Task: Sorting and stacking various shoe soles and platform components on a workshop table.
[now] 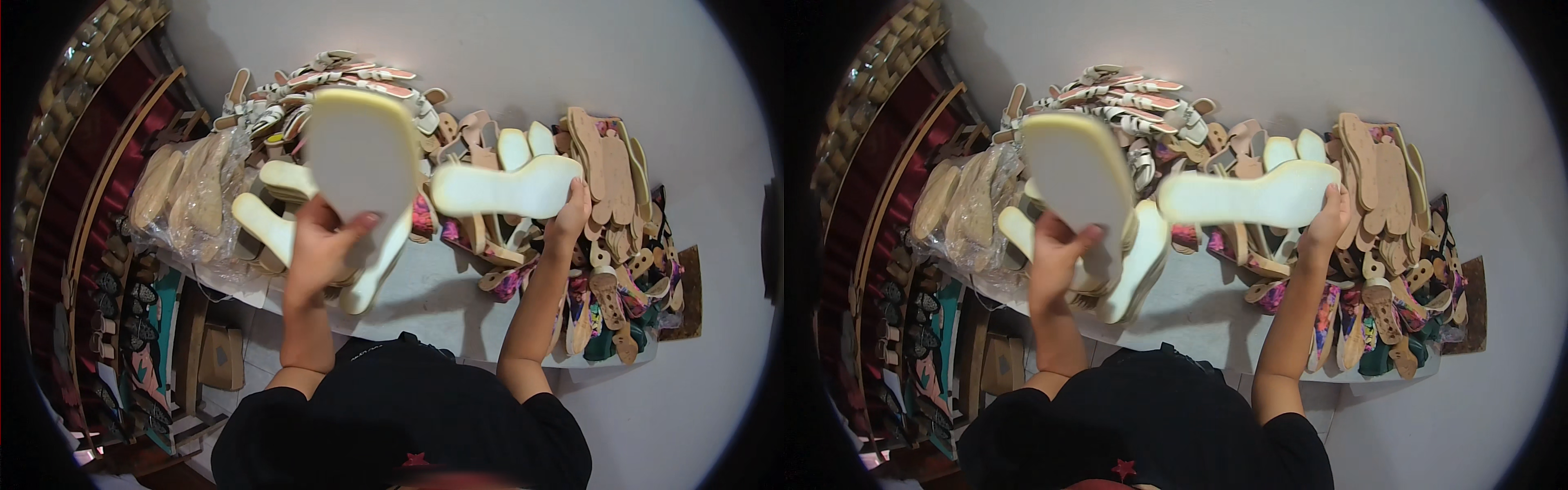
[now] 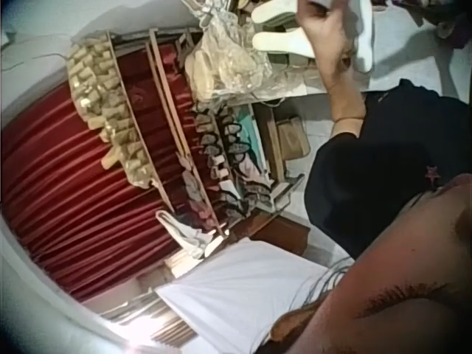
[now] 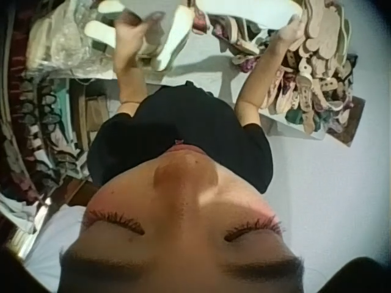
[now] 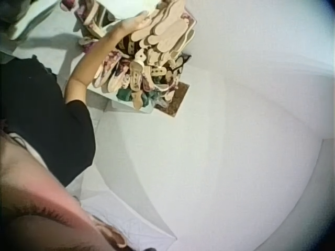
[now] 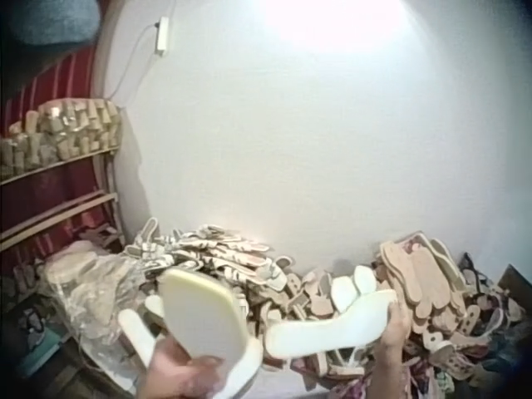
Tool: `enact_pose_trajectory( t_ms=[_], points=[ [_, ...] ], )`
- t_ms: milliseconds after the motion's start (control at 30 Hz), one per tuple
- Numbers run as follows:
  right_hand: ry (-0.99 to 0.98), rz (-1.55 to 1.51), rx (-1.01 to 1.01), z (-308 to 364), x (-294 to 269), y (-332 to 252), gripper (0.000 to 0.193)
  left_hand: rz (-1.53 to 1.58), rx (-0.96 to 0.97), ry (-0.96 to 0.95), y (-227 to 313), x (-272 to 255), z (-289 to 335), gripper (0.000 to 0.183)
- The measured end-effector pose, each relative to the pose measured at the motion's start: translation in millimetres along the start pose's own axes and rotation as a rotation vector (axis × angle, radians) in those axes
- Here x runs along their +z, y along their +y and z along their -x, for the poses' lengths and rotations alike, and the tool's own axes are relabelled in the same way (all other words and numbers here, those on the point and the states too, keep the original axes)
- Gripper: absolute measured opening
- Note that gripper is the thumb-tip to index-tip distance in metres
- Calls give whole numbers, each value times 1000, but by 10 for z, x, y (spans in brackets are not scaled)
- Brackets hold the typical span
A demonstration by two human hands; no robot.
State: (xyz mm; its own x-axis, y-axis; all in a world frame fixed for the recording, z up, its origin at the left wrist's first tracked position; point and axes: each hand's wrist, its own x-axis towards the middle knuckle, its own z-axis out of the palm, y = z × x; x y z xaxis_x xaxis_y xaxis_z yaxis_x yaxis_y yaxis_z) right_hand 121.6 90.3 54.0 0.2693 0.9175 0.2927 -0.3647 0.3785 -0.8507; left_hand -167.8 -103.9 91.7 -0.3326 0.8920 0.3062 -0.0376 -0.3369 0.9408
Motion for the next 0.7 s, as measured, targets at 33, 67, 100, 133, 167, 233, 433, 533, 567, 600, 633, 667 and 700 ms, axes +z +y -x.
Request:
enact_pose_trajectory(
  t_ms=[33,67,100,133,167,233,433,533,567,600,633,667,700],
  points=[
    [62,0,3,62,89,38,20,77,45,50,79,-168,9,32],
    [43,-4,14,98,104,171,22,78,77,110,170,-320,7,37],
    [39,-6,16,174,212,213,22,7,176,161,241,-438,-12,44],
    [47,21,99,287,350,265,25,34,178,168,313,-553,-52,53],
    [53,47,183,412,497,299,29,59,180,177,379,-672,-84,62],
    [-89,88,264,606,697,352,43,-96,237,125,367,-962,-166,72],
    [-317,72,390,1065,1188,568,43,-757,224,-343,287,-1279,-326,89],
    [-340,74,390,1140,1262,691,41,-929,165,-506,187,-1348,-339,89],
    [-331,84,388,1164,1297,690,41,-965,199,-566,128,-1381,-335,90],
    [-322,94,386,1181,1327,688,41,-999,234,-626,94,-1407,-334,90],
    [-313,96,388,1178,1351,691,41,-995,233,-635,87,-1424,-348,90],
    [-339,105,395,1169,1375,678,41,-997,205,-691,78,-1433,-367,91],
    [-366,114,402,1182,1400,648,42,-998,178,-747,68,-1442,-373,91]
  ],
)
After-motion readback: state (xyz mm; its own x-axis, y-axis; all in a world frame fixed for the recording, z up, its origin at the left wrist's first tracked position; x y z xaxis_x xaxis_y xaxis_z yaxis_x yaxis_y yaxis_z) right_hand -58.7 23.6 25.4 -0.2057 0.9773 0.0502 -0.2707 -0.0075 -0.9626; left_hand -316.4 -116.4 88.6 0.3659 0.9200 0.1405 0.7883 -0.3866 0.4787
